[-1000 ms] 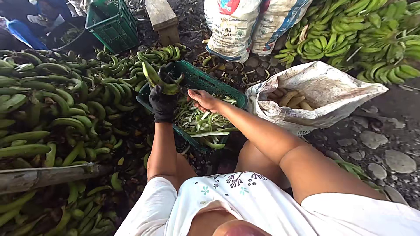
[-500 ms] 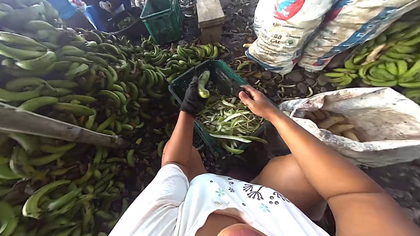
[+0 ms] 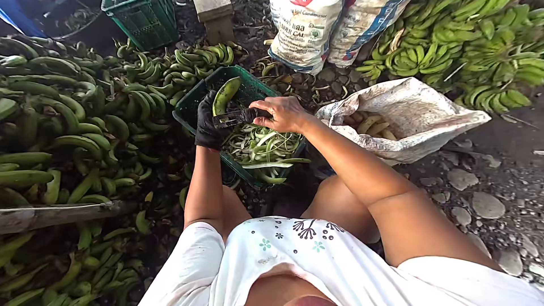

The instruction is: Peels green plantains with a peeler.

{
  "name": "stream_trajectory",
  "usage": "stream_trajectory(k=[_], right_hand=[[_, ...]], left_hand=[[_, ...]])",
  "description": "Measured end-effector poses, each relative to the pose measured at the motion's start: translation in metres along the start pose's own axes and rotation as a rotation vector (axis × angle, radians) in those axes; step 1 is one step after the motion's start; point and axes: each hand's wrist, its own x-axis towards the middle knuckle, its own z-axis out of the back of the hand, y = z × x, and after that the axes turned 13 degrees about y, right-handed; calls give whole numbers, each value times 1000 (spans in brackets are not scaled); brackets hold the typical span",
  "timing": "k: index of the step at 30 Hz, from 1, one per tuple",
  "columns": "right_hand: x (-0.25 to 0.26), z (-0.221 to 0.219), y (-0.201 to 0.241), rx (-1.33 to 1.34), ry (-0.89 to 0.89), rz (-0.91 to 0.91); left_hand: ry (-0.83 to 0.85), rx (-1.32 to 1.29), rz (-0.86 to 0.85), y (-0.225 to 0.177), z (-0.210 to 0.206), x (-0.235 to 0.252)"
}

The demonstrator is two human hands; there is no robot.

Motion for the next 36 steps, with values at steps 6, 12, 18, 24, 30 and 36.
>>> stream_trajectory(k=[6,12,18,24,30,36], right_hand=[[7,-9,-7,-19,-50,4],[20,-14,0,41,-27,-139],[40,-12,-7,124,-91,-317],[37,-9,-62,549,15,-579],[13,20,-50,496,-93,-445],[-6,16,4,103,-9,-72]], left_hand=[[155,50,-25,6,29,12],[-184,288,-271,13,-7,7],[-240,351,-352,35,-17,16],[-10,364,-338,38,5,11],[217,9,-135,10,27,-3],[102,299,-333,8,30,-2]])
